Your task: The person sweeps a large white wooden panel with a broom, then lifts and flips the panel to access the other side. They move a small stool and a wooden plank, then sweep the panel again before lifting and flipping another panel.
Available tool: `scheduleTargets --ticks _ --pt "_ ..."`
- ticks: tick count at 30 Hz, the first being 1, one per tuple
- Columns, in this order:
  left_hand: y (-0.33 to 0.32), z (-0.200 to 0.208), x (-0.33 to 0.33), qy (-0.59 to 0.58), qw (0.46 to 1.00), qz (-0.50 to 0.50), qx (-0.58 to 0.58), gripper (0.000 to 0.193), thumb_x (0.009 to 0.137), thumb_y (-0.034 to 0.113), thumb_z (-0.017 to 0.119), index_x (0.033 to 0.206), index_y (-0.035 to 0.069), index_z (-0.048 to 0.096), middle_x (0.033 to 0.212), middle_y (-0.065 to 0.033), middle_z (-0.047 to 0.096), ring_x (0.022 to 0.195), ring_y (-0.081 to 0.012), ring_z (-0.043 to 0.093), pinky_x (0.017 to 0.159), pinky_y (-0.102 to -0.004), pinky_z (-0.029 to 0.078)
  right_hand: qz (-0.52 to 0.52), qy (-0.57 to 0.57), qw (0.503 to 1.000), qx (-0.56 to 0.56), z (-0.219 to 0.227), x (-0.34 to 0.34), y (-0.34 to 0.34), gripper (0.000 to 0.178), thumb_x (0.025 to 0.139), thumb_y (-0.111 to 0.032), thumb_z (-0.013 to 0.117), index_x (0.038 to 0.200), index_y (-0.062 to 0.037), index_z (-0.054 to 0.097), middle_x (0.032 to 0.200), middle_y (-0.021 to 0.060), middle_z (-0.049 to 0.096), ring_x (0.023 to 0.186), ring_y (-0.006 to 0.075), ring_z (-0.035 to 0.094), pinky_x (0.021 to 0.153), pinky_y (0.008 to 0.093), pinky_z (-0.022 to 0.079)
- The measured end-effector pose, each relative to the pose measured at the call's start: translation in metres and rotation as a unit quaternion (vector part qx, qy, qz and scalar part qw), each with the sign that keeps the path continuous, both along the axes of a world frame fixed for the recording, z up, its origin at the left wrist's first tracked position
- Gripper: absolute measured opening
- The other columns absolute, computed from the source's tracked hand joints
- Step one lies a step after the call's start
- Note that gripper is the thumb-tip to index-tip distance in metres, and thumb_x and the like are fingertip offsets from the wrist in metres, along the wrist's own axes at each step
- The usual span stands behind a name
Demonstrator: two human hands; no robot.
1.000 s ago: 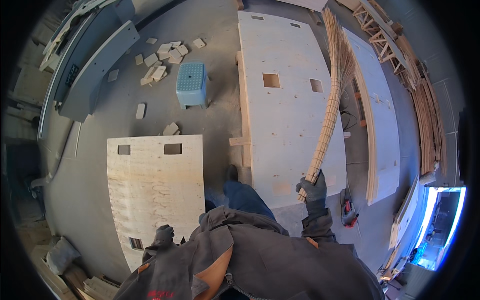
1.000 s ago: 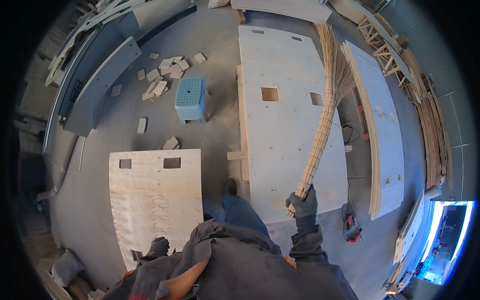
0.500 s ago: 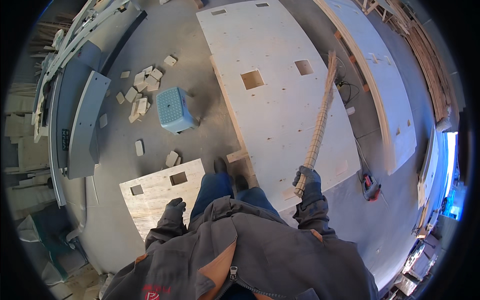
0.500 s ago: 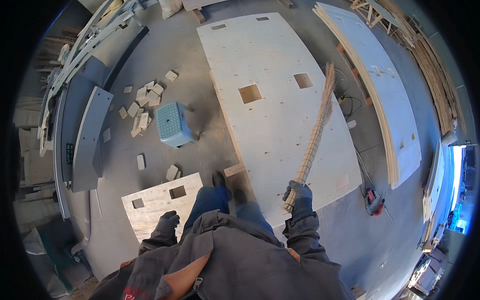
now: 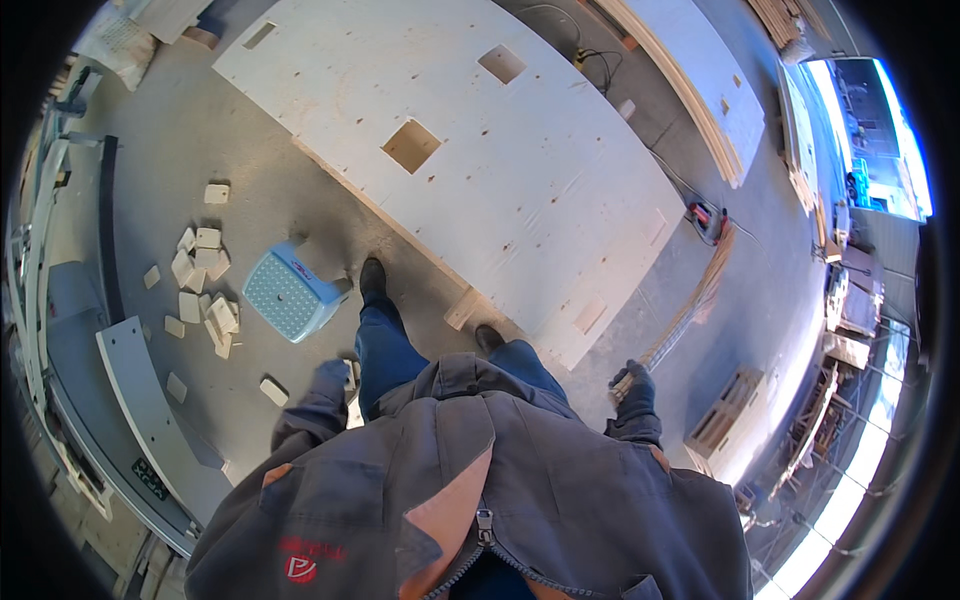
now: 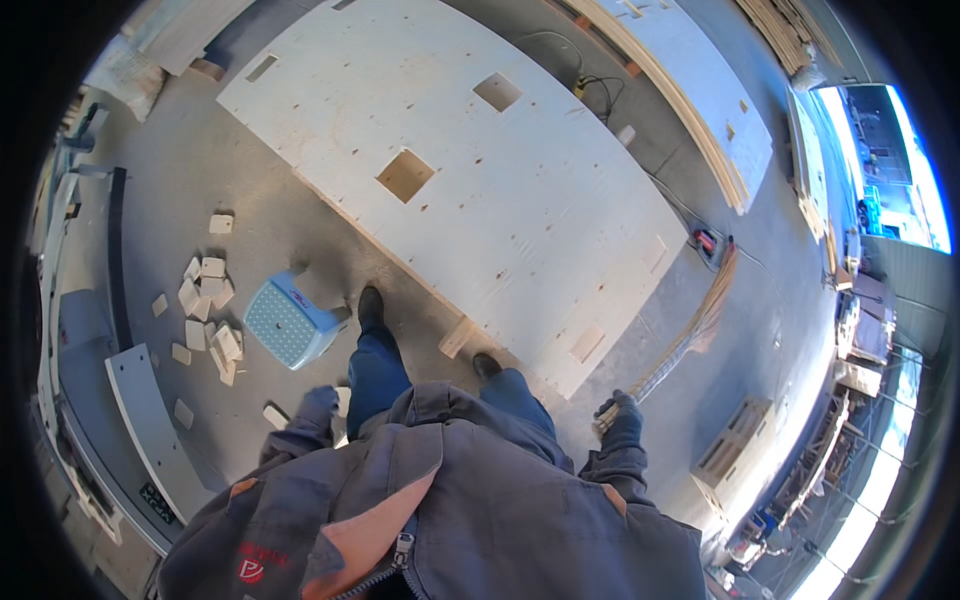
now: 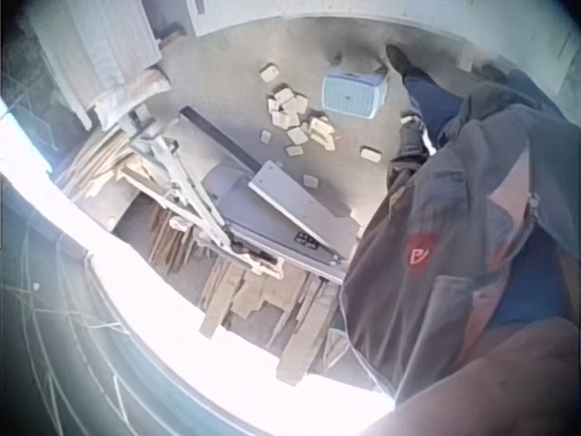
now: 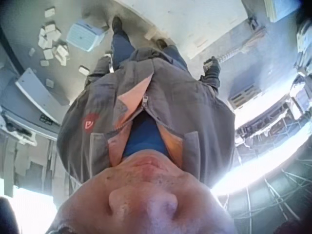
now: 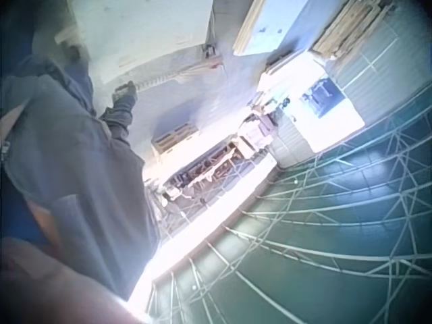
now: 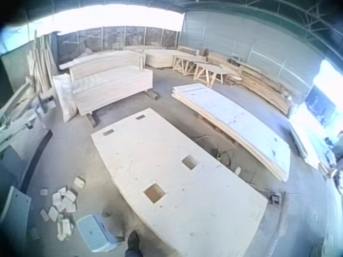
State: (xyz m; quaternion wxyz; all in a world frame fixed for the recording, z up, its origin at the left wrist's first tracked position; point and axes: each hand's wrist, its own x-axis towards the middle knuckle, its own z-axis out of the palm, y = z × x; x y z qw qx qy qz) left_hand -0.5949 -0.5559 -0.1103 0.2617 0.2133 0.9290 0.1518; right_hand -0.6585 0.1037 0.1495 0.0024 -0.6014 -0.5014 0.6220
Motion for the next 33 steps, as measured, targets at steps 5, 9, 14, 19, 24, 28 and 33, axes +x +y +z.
scheduleTargets --ticks 5,9,14,19,24,28,33 --pt "-0.054 0.106 -0.169 -0.252 0.629 0.653 0.339 0.010 0.086 0.019 0.061 0.092 0.011 0.061 0.071 -0.0003 0.056 0.052 -0.0109 0.049 0.046 -0.0256 0.039 -0.133 -0.090 0.987 0.011 0.020 0.057 -0.066 0.014 0.086 -0.014 0.060 0.093 -0.0066 0.051 0.061 0.0089 0.054 0.048 0.0230 0.054 0.045 0.0388 0.051" --pt "-0.111 0.106 -0.208 -0.276 0.638 0.619 0.365 0.006 0.086 0.017 0.057 0.082 0.013 0.058 0.065 0.0030 0.050 0.048 -0.0075 0.041 0.042 -0.0232 0.032 -0.178 -0.106 0.978 -0.035 0.006 0.082 -0.096 0.015 0.085 -0.014 0.060 0.092 -0.0079 0.049 0.061 0.0073 0.053 0.049 0.0208 0.053 0.044 0.0364 0.050" --pt "-0.136 0.090 -0.207 -0.403 0.679 0.567 0.232 0.014 0.089 0.019 0.048 0.075 0.016 0.047 0.063 0.0023 0.045 0.047 -0.0121 0.040 0.041 -0.0314 0.032 -0.242 -0.106 0.963 -0.047 -0.018 0.101 -0.132 0.009 0.084 -0.009 0.061 0.086 -0.0039 0.055 0.061 0.0087 0.054 0.049 0.0234 0.055 0.046 0.0367 0.050" --pt "-0.098 0.123 -0.220 -0.524 0.596 0.539 0.282 0.017 0.090 0.009 0.042 0.075 0.017 0.044 0.060 -0.0007 0.041 0.047 -0.0131 0.039 0.041 -0.0311 0.030 -0.232 -0.117 0.958 -0.120 -0.073 0.107 -0.134 0.017 0.086 -0.018 0.060 0.079 -0.0030 0.056 0.058 0.0106 0.056 0.046 0.0250 0.054 0.046 0.0382 0.050" --pt "-0.054 0.128 -0.228 -0.244 0.933 0.244 0.101 0.025 0.085 0.018 0.061 0.107 0.006 0.062 0.086 -0.0059 0.065 0.068 -0.0136 0.060 0.056 -0.0270 0.047 -0.294 -0.143 0.935 -0.135 -0.078 0.109 -0.175 0.015 0.084 -0.014 0.062 0.088 -0.0040 0.052 0.060 0.0087 0.054 0.045 0.0224 0.053 0.042 0.0375 0.049" --pt "-0.039 0.122 -0.279 -0.366 0.847 0.351 0.159 0.040 0.084 0.017 0.063 0.121 0.003 0.059 0.093 -0.0085 0.067 0.072 -0.0153 0.062 0.061 -0.0290 0.050 -0.268 -0.153 0.940 -0.143 -0.063 0.127 -0.210 0.018 0.085 -0.016 0.063 0.092 -0.0024 0.053 0.061 0.0088 0.054 0.047 0.0229 0.053 0.043 0.0372 0.049" --pt "-0.131 0.027 -0.333 -0.389 0.898 0.178 0.103 0.017 0.088 0.020 0.059 0.098 0.005 0.060 0.080 -0.0046 0.062 0.063 -0.0138 0.059 0.053 -0.0272 0.046 -0.159 -0.213 0.946 -0.188 -0.048 0.148 -0.263 0.018 0.080 -0.018 0.068 0.071 -0.0036 0.062 0.057 0.0120 0.059 0.043 0.0261 0.056 0.043 0.0393 0.047"
